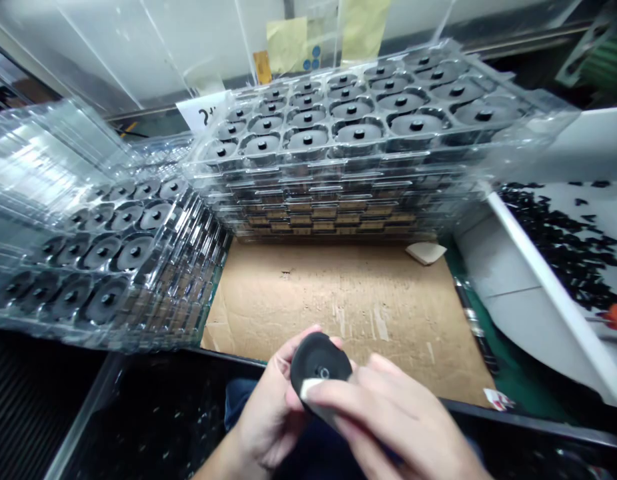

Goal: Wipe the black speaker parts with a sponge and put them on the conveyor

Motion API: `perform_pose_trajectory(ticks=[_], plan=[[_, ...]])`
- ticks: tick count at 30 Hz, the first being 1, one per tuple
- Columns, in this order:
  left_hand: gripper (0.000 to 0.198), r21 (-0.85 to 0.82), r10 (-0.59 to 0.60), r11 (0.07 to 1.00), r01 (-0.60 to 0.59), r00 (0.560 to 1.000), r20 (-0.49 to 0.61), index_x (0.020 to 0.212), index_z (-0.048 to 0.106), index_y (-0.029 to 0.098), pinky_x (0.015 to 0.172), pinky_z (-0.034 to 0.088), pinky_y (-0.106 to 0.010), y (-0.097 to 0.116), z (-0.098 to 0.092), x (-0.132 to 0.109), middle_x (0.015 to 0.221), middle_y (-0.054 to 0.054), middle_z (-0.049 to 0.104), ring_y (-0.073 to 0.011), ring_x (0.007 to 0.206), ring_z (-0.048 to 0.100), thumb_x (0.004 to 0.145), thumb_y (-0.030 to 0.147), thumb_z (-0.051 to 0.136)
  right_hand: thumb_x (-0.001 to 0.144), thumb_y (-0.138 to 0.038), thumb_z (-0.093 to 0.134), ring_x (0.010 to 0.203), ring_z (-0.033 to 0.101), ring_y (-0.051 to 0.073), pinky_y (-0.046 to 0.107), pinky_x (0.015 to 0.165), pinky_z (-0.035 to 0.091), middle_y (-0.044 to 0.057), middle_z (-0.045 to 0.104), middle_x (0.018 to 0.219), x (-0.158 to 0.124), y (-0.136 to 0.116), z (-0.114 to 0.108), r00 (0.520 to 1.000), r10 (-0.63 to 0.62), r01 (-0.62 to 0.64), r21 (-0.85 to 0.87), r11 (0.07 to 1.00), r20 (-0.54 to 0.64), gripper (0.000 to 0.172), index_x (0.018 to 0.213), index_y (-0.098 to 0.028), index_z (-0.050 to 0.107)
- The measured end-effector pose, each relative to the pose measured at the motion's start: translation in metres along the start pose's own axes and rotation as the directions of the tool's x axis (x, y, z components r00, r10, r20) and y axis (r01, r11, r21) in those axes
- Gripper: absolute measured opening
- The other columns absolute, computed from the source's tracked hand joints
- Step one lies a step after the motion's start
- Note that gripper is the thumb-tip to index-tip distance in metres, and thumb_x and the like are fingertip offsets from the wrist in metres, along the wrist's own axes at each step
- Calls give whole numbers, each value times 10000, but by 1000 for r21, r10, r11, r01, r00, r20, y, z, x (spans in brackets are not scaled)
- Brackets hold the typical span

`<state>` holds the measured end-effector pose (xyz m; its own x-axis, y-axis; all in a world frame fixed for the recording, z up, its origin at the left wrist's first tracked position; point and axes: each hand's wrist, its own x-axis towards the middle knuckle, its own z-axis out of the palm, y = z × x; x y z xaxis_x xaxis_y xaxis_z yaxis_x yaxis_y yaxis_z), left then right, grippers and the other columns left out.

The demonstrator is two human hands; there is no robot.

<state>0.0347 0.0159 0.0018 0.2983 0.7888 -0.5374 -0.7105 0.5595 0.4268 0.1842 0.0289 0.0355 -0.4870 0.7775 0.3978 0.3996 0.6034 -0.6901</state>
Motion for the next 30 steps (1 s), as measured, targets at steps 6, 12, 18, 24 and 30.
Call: perform_pose_trajectory(ticks=[6,12,18,24,30], plan=[[481,4,-129,992,129,991,40,891,703,196,799,445,-231,6,5,3,865,-23,711,-145,816,624,437,215,860,905,-148,398,581,514,138,282,574,383,20,612,699,-3,3,-20,997,64,-56,-195,979,36,258,1094,-184,569],[374,2,-106,994,107,983,148,928,694,155,749,473,-219,5,8,-3,862,-35,710,-158,804,649,576,230,799,916,-189,395,657,536,138,285,619,396,15,623,736,19,24,-18,999,-35,36,-46,998,28,268,988,-245,647],[521,-105,-84,989,100,986,145,1003,674,203,748,515,-282,3,-6,-4,984,-70,714,-239,857,679,513,284,833,872,-264,512,754,642,143,204,581,510,17,669,860,-28,48,7,888,456,-446,133,885,-62,200,1023,-256,643],[472,-100,-161,980,171,982,100,997,658,169,726,525,-266,6,-1,0,935,-66,720,-223,820,689,552,196,811,853,-348,532,847,673,189,244,649,559,31,704,925,-57,56,24,793,608,-587,222,778,-32,210,960,-255,688],[399,-31,-147,987,157,967,209,976,677,183,740,507,-264,2,4,0,906,-49,722,-200,797,684,595,229,786,867,-274,530,830,645,158,225,654,507,1,689,968,-23,29,-14,886,394,-386,82,919,-245,218,1062,-282,625]])
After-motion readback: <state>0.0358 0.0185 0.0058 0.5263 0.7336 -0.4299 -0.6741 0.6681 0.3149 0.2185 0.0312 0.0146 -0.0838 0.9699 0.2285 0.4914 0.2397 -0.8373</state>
